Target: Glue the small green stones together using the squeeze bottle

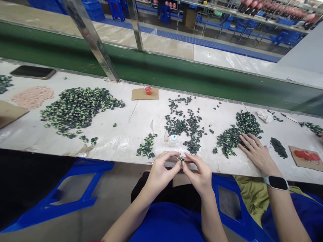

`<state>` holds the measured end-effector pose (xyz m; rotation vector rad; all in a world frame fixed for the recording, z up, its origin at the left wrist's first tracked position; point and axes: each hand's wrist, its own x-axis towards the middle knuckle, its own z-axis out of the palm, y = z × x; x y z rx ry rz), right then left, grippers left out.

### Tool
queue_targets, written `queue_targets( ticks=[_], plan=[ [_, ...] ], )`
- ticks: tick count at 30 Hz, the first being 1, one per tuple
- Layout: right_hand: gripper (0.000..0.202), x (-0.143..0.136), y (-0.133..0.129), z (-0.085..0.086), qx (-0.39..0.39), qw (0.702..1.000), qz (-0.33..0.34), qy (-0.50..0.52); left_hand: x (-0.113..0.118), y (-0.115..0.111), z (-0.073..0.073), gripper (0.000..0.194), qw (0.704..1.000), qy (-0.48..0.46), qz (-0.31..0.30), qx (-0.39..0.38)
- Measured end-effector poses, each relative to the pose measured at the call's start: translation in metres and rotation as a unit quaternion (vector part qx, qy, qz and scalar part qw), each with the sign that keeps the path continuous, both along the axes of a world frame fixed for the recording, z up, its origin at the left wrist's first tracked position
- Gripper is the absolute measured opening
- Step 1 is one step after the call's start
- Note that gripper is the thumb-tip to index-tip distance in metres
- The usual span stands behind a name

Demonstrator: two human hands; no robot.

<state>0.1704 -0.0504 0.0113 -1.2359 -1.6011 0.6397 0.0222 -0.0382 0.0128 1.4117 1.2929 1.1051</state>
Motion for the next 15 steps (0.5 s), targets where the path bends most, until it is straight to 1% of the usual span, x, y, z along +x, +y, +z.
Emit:
queue_targets(
  ticks=[4,9,12,15],
  plan=[
    [0.026,0.0,-0.001,-0.002,-0.016,1.0,-0.005,0.01,-0.002,0.0,0.003,0.01,1.0,0.001,-0.011,0.013],
    [0.013,-0.001,-0.001,-0.009,-0.038,0.999,-0.01,0.035,-0.002,-0.001,0.005,0.008,0.999,0.008,-0.013,0.03],
    [0.014,0.0,0.0,-0.01,-0.038,0.999,-0.006,0.028,-0.001,-0.001,0.004,0.009,0.999,0.02,-0.013,0.04],
    [0.013,0.001,0.002,-0.007,-0.027,1.0,0.013,-0.001,0.0,-0.002,-0.001,0.008,0.998,0.037,-0.023,0.05]
  ],
)
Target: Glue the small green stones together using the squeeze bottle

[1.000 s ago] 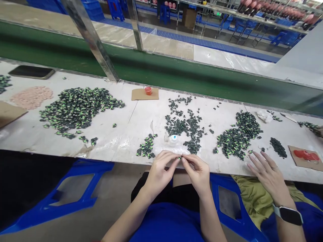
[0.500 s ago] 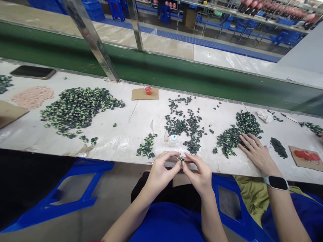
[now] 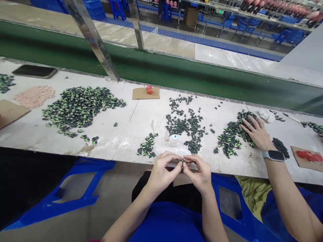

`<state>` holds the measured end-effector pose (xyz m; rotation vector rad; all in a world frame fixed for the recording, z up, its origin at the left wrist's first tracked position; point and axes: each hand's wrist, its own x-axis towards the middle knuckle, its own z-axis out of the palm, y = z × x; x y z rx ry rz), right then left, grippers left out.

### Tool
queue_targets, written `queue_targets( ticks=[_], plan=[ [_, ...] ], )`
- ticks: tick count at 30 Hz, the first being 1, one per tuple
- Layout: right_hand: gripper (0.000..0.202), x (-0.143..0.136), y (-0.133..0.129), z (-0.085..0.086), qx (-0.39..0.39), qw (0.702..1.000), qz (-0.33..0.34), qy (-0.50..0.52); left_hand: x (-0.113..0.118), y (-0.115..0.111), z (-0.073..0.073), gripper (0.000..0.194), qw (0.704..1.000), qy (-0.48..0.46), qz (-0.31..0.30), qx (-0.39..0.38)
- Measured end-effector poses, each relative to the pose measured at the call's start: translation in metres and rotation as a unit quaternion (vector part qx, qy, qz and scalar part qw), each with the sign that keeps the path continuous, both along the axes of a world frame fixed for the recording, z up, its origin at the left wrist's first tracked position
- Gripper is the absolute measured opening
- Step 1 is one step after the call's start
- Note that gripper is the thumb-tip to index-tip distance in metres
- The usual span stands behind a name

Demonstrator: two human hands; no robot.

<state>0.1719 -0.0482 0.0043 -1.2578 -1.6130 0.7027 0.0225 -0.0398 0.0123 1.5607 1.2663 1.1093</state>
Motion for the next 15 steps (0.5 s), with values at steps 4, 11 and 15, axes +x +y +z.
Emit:
queue_targets(
  ticks=[4,11,15],
  plan=[
    [0.011,0.009,0.002,0.007,-0.002,0.999,0.024,-0.033,-0.006,-0.001,-0.007,0.02,0.999,0.025,-0.029,-0.006],
    [0.011,0.063,0.011,0.003,0.042,0.966,-0.239,-0.088,-0.063,0.002,-0.012,0.016,0.957,0.239,0.131,0.102],
    [0.017,0.067,0.021,0.005,0.11,0.923,-0.336,-0.15,-0.082,0.004,-0.014,0.01,0.927,0.312,0.12,0.168]
  ],
)
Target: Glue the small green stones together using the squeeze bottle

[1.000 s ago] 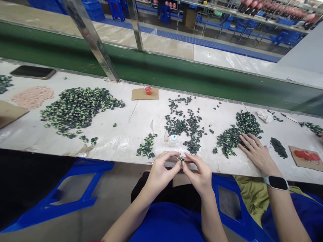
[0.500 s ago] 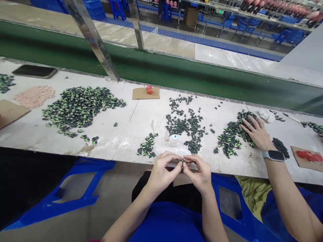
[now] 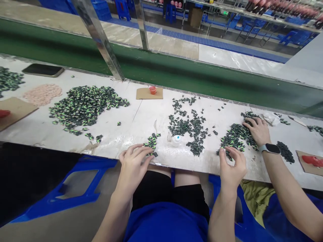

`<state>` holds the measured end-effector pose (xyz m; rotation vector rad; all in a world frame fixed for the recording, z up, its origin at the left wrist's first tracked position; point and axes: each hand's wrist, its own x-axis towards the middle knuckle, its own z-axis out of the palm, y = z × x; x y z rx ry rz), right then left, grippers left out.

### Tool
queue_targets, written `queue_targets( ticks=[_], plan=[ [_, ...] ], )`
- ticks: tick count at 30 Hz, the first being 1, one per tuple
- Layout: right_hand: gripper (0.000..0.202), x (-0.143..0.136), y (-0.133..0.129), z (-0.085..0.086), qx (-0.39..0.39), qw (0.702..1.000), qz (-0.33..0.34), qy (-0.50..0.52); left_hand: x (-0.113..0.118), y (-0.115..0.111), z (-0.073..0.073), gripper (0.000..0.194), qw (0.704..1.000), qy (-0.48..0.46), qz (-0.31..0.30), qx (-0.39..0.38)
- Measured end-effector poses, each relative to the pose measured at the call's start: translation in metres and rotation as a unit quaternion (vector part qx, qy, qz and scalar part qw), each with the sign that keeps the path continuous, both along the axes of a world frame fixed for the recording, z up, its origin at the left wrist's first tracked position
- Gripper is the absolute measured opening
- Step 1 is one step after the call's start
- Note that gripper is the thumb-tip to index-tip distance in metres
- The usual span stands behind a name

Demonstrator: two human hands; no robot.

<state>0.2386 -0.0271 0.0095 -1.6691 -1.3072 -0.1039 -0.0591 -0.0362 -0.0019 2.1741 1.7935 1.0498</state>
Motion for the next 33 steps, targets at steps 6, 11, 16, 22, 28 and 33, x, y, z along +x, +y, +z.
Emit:
queue_targets(
  ticks=[6,11,16,22,28,33],
  plan=[
    [0.044,-0.057,0.014,-0.011,-0.051,0.979,0.184,-0.071,0.007,0.005,-0.004,0.021,0.995,0.041,-0.086,-0.023],
    [0.049,-0.094,0.032,-0.027,-0.096,0.966,0.233,-0.056,0.014,0.012,-0.004,0.019,0.994,0.034,-0.1,-0.035],
    [0.026,-0.1,0.038,-0.022,-0.107,0.956,0.271,0.031,0.026,0.015,-0.003,0.019,0.989,0.02,-0.14,-0.037],
    [0.03,-0.075,0.015,-0.01,-0.12,0.908,0.261,0.306,0.051,0.021,-0.011,0.016,0.985,0.009,-0.166,-0.033],
    [0.033,-0.047,-0.004,-0.026,-0.023,0.911,0.165,0.376,0.047,0.024,-0.011,0.017,0.986,-0.02,-0.159,-0.043],
    [0.034,-0.029,0.007,-0.019,-0.074,0.895,0.16,0.41,0.043,0.022,-0.013,0.016,0.985,-0.028,-0.163,-0.055]
  ],
)
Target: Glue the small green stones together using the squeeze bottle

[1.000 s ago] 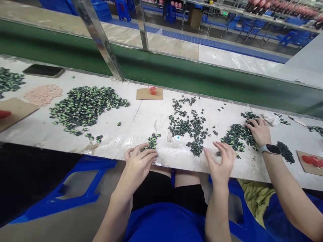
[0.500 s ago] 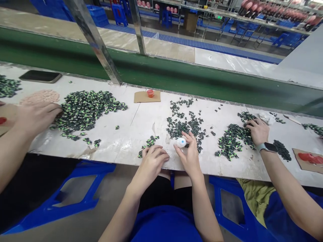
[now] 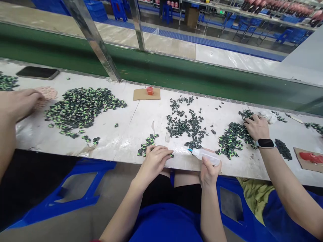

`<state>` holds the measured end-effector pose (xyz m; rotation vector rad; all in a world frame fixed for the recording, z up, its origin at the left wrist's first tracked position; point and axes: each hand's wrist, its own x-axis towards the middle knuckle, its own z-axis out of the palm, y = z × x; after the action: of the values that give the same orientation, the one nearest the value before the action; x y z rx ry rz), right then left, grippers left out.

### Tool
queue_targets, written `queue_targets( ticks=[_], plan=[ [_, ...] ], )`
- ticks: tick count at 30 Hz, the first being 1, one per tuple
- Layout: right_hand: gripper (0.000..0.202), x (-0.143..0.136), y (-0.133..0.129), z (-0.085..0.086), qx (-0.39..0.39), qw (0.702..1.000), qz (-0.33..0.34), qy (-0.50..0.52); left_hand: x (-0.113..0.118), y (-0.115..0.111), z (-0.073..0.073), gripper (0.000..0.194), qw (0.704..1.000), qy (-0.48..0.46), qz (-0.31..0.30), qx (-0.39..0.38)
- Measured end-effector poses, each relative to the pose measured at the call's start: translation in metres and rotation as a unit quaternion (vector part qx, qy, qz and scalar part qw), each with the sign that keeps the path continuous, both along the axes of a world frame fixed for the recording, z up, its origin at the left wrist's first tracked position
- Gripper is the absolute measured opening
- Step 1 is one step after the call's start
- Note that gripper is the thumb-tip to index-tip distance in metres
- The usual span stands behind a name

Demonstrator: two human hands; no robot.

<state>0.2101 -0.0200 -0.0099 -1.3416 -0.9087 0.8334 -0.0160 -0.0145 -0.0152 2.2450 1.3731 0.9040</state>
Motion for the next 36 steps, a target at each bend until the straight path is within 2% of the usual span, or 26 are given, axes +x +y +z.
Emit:
queue_targets(
  ticks=[4,8,10,12,14,16,17,18,20,22,24,26,30,36],
  plan=[
    [0.041,0.049,0.048,0.043,-0.027,1.0,0.0,-0.016,0.004,0.0,-0.004,0.015,0.999,-0.02,0.023,-0.009],
    [0.016,0.125,0.118,0.089,-0.055,0.998,-0.003,-0.018,0.005,0.001,-0.007,0.011,0.999,-0.034,0.039,-0.013],
    [0.032,0.159,0.146,0.104,-0.072,0.997,0.001,-0.015,0.004,0.001,-0.007,0.009,0.998,-0.037,0.043,-0.016],
    [0.044,0.175,0.158,0.114,-0.093,0.996,-0.001,-0.005,0.004,0.001,-0.007,0.008,0.998,-0.039,0.045,-0.017],
    [0.049,0.16,0.147,0.118,-0.088,0.996,-0.02,-0.009,0.004,0.001,-0.007,0.008,0.998,-0.041,0.044,-0.015],
    [0.054,0.113,0.113,0.108,-0.079,0.996,-0.025,-0.043,0.004,0.001,-0.007,0.008,0.998,-0.043,0.042,-0.012],
    [0.053,0.08,0.09,0.098,-0.048,0.995,-0.035,-0.08,0.004,0.001,-0.007,0.007,0.998,-0.043,0.042,-0.012],
    [0.048,0.046,0.065,0.084,-0.016,0.991,-0.053,-0.118,0.004,0.001,-0.007,0.007,0.998,-0.043,0.042,-0.014],
    [0.032,-0.015,0.02,0.05,-0.017,0.99,-0.032,-0.133,0.004,0.002,-0.007,0.006,0.998,-0.041,0.042,-0.019],
    [0.025,-0.051,-0.009,0.018,0.011,0.987,-0.02,-0.162,0.004,0.002,-0.008,0.005,0.998,-0.039,0.042,-0.021],
    [0.022,-0.061,-0.019,-0.003,0.021,0.983,-0.009,-0.182,0.003,0.002,-0.007,0.005,0.998,-0.037,0.04,-0.018],
    [0.021,-0.055,-0.017,-0.009,0.026,0.981,-0.001,-0.192,0.003,0.002,-0.007,0.006,0.999,-0.035,0.036,-0.014],
    [0.021,-0.046,-0.01,-0.005,0.029,0.981,0.002,-0.194,0.003,0.001,-0.006,0.006,0.999,-0.032,0.034,-0.014],
    [0.021,-0.051,-0.013,-0.006,0.027,0.98,0.001,-0.195,0.003,0.002,-0.006,0.006,0.999,-0.033,0.036,-0.021]
  ],
)
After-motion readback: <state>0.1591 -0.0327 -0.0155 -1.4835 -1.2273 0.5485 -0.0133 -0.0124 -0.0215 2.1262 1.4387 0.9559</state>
